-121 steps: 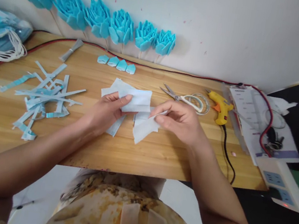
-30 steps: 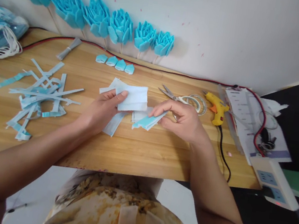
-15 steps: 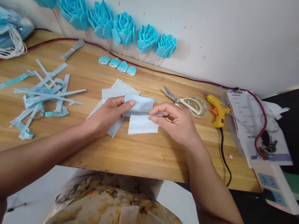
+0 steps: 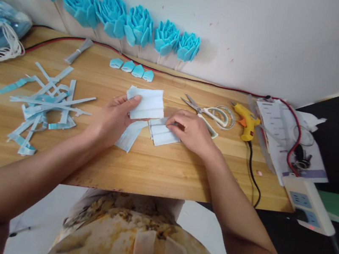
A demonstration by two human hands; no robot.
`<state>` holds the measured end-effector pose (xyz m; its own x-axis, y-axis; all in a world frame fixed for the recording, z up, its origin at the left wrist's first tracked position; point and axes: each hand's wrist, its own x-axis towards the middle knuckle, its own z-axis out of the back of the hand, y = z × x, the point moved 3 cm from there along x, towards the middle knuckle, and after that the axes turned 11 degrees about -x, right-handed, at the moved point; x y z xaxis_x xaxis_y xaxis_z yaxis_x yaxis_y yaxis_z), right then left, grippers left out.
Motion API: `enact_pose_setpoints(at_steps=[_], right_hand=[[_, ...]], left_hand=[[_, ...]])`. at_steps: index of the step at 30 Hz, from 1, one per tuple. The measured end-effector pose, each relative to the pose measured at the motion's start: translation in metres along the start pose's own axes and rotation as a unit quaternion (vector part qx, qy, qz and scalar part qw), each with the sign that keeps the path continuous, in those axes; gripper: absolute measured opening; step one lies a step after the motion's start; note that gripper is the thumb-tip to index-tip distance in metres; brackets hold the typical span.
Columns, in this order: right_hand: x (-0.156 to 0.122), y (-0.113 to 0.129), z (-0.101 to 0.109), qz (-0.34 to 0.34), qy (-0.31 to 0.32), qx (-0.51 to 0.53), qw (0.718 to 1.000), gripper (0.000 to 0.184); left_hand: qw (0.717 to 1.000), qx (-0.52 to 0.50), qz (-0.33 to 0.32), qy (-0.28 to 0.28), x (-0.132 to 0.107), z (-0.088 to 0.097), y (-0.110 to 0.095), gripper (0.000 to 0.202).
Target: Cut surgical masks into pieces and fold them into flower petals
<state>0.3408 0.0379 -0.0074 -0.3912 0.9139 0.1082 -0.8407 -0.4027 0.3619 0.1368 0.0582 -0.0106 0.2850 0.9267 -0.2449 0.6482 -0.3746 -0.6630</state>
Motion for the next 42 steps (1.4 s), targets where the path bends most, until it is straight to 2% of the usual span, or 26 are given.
enact_pose_setpoints(at_steps=[13, 21, 42], right_hand=[[-0.001, 0.002, 0.008, 0.049, 0.003, -0.03, 0.998, 0.011], [0.0, 0.008, 0.001, 0.008, 0.037, -0.098, 0.994, 0.014], [0.0, 0.009, 0.004, 0.053, 0.022, -0.131, 0.99, 0.009]], left_hand=[[1.0, 0.011, 0.008, -0.005, 0.002, 0.004, 0.002, 0.013], [0.999, 0.016, 0.02, -0.029, 0.005, 0.009, 0.003, 0.009], [0.999, 0.007, 0.038, -0.009, 0.008, 0.012, 0.007, 0.008]])
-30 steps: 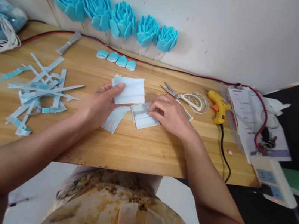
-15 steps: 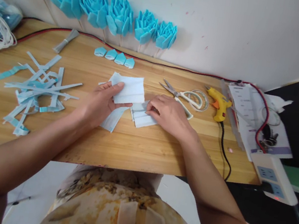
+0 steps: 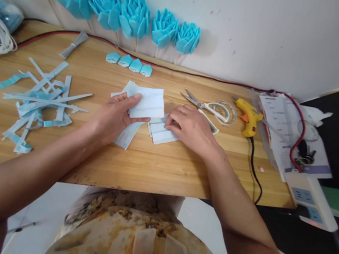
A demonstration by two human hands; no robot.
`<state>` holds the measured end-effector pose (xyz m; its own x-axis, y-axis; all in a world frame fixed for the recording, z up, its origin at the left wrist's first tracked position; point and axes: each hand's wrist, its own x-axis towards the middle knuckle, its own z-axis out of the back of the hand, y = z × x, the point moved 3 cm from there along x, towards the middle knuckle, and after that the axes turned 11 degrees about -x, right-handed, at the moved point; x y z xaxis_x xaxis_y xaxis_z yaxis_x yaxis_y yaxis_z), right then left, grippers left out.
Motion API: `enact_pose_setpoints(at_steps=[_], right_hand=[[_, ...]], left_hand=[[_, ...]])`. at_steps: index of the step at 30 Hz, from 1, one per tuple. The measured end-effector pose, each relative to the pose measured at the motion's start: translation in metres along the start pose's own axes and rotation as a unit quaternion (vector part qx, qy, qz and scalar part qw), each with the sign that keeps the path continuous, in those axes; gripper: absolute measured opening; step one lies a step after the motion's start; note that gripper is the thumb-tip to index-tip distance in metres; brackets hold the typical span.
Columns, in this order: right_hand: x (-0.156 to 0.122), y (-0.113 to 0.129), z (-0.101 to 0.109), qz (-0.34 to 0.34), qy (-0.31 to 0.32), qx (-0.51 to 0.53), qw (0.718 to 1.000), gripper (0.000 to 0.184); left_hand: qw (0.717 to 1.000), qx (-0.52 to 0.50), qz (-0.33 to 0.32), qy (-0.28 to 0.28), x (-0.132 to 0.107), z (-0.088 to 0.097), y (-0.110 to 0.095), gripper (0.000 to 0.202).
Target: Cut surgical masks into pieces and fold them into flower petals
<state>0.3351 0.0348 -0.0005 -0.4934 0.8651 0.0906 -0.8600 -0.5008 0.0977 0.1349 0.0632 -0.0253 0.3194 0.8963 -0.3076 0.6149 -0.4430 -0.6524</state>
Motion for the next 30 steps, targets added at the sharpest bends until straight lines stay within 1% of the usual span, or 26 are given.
enact_pose_setpoints(at_steps=[4, 9, 14, 16, 18, 20, 21, 23, 25, 26, 28, 30], right_hand=[[0.0, -0.001, -0.002, -0.006, 0.009, -0.002, 1.0, 0.007], [0.001, 0.001, -0.003, -0.012, 0.02, 0.006, 1.0, 0.01], [0.002, 0.002, -0.003, -0.008, 0.033, 0.015, 0.999, 0.016], [0.001, 0.0, 0.0, 0.002, 0.031, 0.039, 0.999, 0.016], [-0.003, -0.004, 0.009, 0.021, 0.021, 0.103, 0.994, 0.012], [-0.009, -0.008, 0.02, 0.049, 0.019, 0.209, 0.977, 0.007], [-0.012, -0.009, 0.025, 0.06, 0.027, 0.27, 0.961, 0.006], [-0.019, -0.009, 0.032, 0.079, 0.045, 0.386, 0.918, 0.011], [-0.023, -0.006, 0.035, 0.076, 0.038, 0.467, 0.88, 0.014], [-0.024, -0.003, 0.035, 0.067, 0.025, 0.488, 0.87, 0.014], [-0.023, 0.005, 0.033, 0.05, -0.004, 0.498, 0.866, 0.013], [-0.02, 0.015, 0.03, 0.035, -0.039, 0.479, 0.876, 0.011]], left_hand=[[1.0, -0.002, -0.004, -0.01, -0.001, -0.002, 0.0, 0.007], [1.0, -0.003, -0.003, -0.009, -0.001, -0.004, 0.0, 0.008], [1.0, 0.008, -0.006, -0.013, 0.0, -0.001, 0.0, 0.009], [1.0, 0.012, -0.007, -0.006, 0.0, 0.0, 0.0, 0.008], [1.0, 0.013, -0.009, 0.001, 0.0, 0.0, -0.001, 0.009], [1.0, 0.016, -0.013, 0.004, 0.0, 0.0, -0.001, 0.011], [1.0, 0.019, -0.015, 0.006, -0.001, -0.001, -0.001, 0.013], [0.999, 0.033, -0.019, 0.016, -0.003, -0.003, 0.0, 0.017], [0.998, 0.055, -0.02, 0.033, -0.006, -0.006, 0.001, 0.02], [0.997, 0.067, -0.018, 0.042, -0.008, -0.007, 0.002, 0.021], [0.994, 0.09, -0.013, 0.061, -0.011, -0.01, 0.005, 0.023], [0.991, 0.111, -0.005, 0.077, -0.014, -0.013, 0.007, 0.026]])
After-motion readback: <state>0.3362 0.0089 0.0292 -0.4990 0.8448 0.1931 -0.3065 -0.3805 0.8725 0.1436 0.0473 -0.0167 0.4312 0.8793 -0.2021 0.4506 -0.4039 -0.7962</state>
